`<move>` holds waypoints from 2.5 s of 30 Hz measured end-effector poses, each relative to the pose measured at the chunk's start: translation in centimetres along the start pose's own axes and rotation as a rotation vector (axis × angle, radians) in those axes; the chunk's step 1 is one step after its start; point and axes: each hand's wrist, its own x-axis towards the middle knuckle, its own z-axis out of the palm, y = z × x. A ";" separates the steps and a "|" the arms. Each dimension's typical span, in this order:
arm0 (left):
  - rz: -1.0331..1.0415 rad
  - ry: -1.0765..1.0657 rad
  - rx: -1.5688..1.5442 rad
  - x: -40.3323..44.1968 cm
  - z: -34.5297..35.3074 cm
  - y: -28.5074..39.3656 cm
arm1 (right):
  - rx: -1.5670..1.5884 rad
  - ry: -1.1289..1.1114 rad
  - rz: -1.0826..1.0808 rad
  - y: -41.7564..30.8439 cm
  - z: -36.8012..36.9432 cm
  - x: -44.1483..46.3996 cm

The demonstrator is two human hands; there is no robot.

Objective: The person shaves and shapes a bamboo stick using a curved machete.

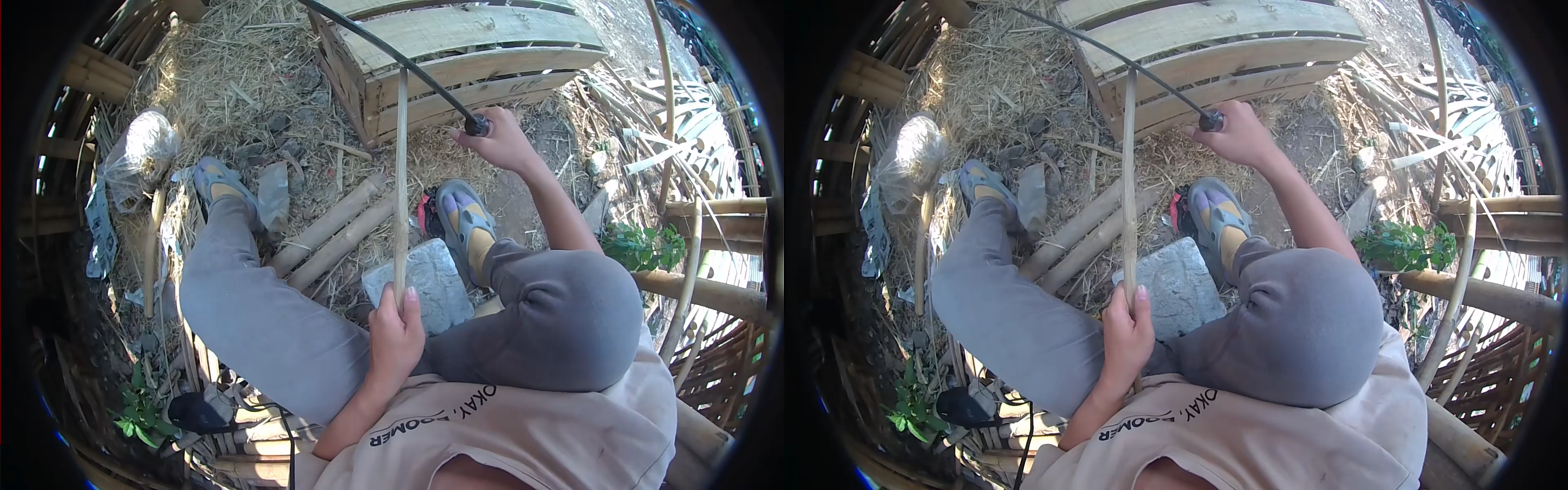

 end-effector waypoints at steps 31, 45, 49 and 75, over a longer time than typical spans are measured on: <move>-0.061 -0.185 -0.577 1.0 -3.3 -2.5 | 0.136 0.599 0.226 2.0 -19.4 -22.2; -0.149 -0.488 -0.604 3.7 -5.2 -3.1 | -0.656 0.105 0.230 -13.5 -18.7 -19.9; -0.093 -0.484 -0.626 3.4 -5.8 -4.4 | -0.606 0.250 0.009 -13.6 -13.8 -21.9; -0.183 -0.906 -1.308 6.1 -9.5 -4.5 | -0.064 0.170 0.073 -9.7 -0.6 -23.4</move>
